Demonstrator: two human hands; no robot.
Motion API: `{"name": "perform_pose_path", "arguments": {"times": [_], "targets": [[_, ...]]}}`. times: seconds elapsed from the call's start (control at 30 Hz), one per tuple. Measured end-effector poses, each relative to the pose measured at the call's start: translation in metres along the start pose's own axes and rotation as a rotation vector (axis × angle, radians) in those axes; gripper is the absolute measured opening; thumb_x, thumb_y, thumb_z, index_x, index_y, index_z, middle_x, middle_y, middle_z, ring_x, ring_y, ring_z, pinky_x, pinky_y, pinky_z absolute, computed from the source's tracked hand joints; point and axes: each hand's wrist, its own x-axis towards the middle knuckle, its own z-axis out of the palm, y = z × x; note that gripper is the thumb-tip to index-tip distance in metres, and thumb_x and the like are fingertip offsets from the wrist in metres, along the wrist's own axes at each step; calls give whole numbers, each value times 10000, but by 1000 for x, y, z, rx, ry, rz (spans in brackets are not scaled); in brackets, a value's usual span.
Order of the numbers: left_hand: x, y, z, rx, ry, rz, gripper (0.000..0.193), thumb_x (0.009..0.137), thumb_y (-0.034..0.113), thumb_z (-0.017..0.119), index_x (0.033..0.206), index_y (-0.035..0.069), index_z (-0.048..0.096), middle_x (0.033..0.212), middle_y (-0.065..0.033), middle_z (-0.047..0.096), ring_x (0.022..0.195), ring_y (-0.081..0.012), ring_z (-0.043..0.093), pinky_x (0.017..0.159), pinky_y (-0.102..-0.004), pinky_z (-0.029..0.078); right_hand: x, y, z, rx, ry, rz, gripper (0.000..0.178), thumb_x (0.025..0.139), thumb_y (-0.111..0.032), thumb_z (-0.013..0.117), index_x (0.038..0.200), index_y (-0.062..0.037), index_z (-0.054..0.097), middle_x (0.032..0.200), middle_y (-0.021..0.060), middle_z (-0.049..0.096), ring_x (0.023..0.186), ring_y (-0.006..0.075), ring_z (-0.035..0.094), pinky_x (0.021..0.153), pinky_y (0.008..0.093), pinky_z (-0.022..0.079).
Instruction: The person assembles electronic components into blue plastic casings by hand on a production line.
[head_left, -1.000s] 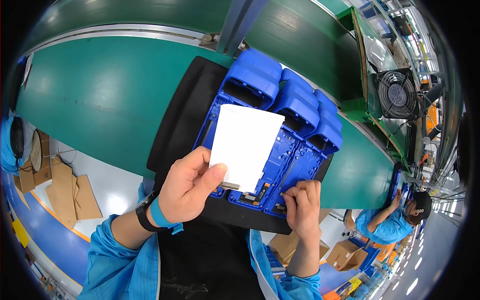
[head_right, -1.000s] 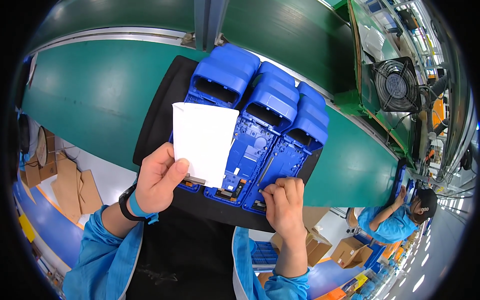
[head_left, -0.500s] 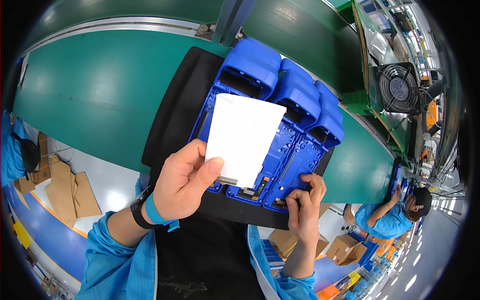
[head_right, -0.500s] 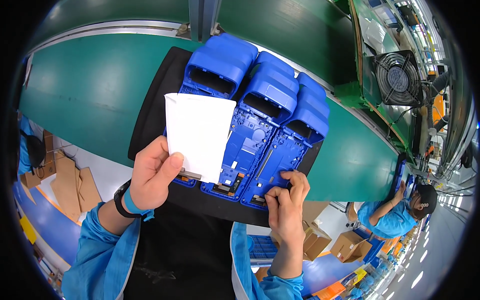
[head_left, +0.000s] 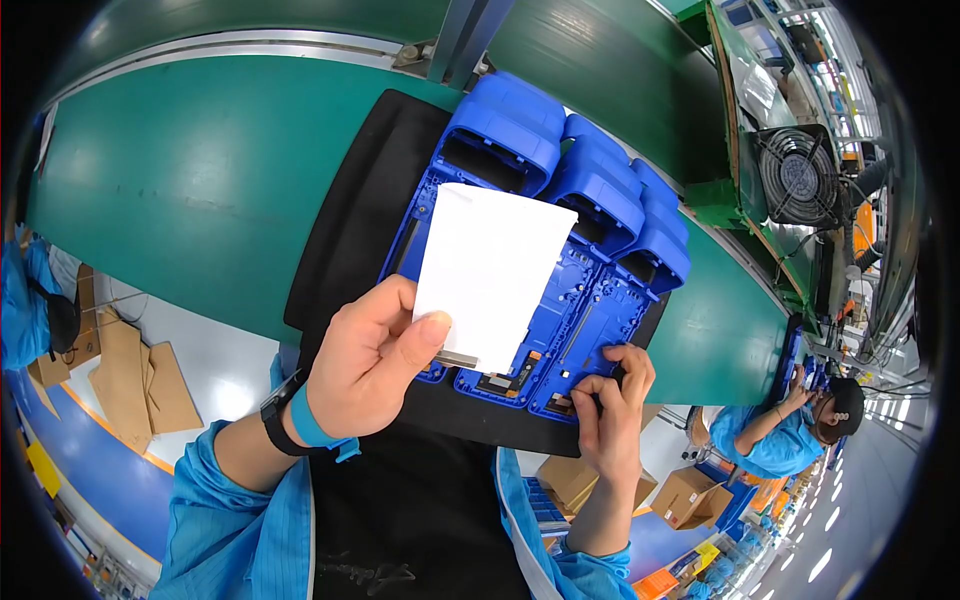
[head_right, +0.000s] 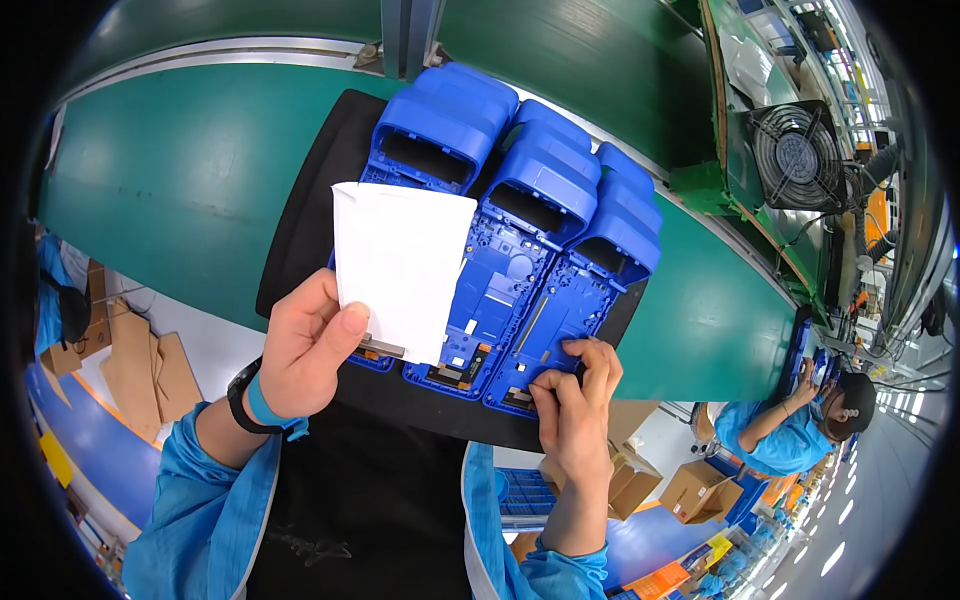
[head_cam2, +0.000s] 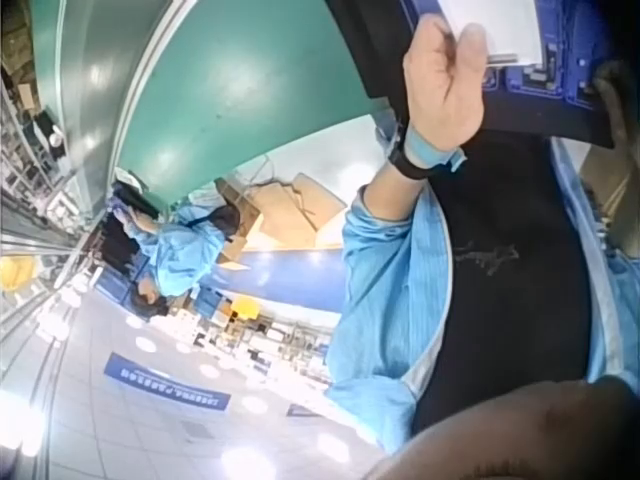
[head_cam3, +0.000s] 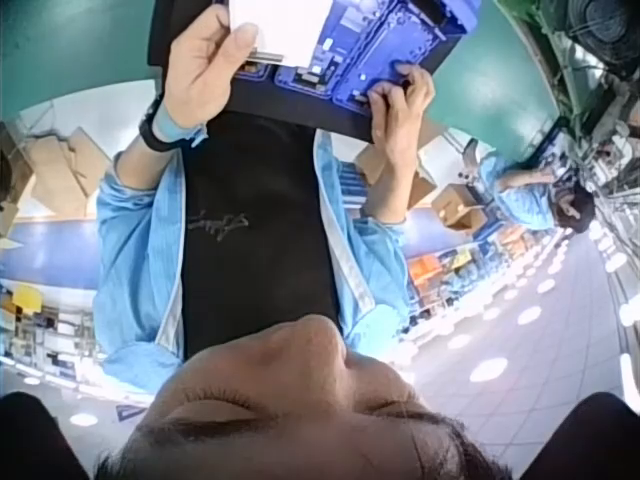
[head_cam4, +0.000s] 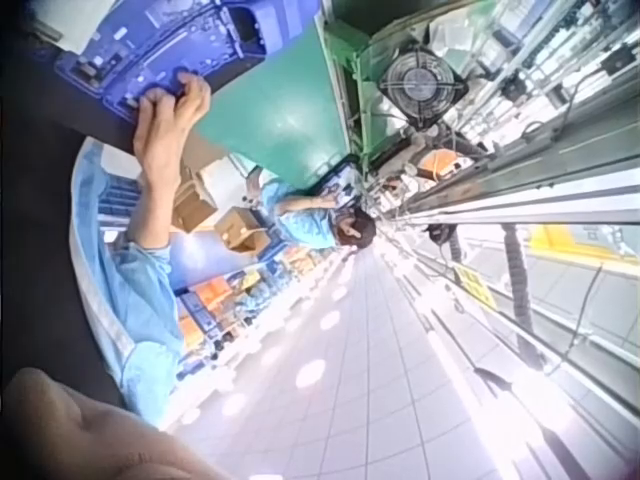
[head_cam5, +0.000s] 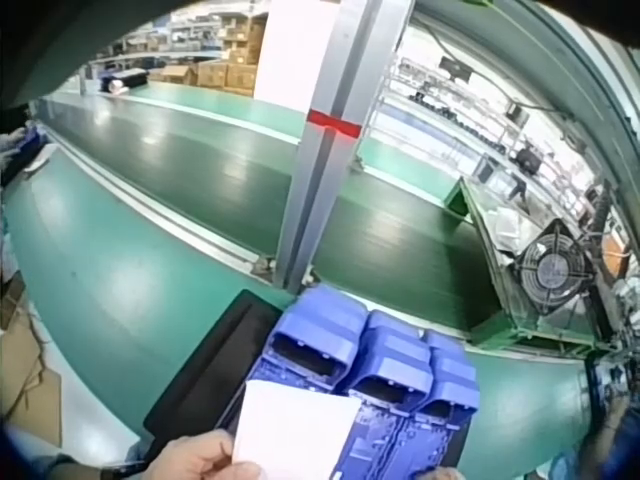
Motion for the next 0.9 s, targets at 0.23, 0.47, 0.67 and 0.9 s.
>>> {"name": "perform_pose_path", "arguments": {"times": [0.23,0.47,0.67,0.9], "targets": [[0,-2,-2,23,0,-4,239,1047,229,557,1015,-8,552,902,-94,683,795,-53,596,685,-219,475,0,5,2,21,59,-1,140,781,-8,722,861,-24,608,1277,174,508,1264,377,432,1079,478,329],[0,0,2,28,15,-11,231,1041,219,568,984,-5,554,796,-62,657,690,-23,532,598,-210,418,9,-9,13,97,186,76,179,773,-31,762,862,-23,607,1254,162,517,1212,345,460,1036,450,366],[-1,1,6,14,29,-13,225,1034,196,573,968,-18,561,758,-77,664,662,-42,550,576,-223,420,10,-18,17,27,216,146,215,758,-25,777,873,-28,595,1248,152,519,1198,326,468,1029,428,369],[1,14,14,158,-57,-41,206,1023,185,582,950,-7,563,638,-84,628,531,-85,547,493,-265,381,24,-63,7,187,389,-152,249,688,68,764,884,-21,637,938,132,610,852,304,586,757,382,481]]}}
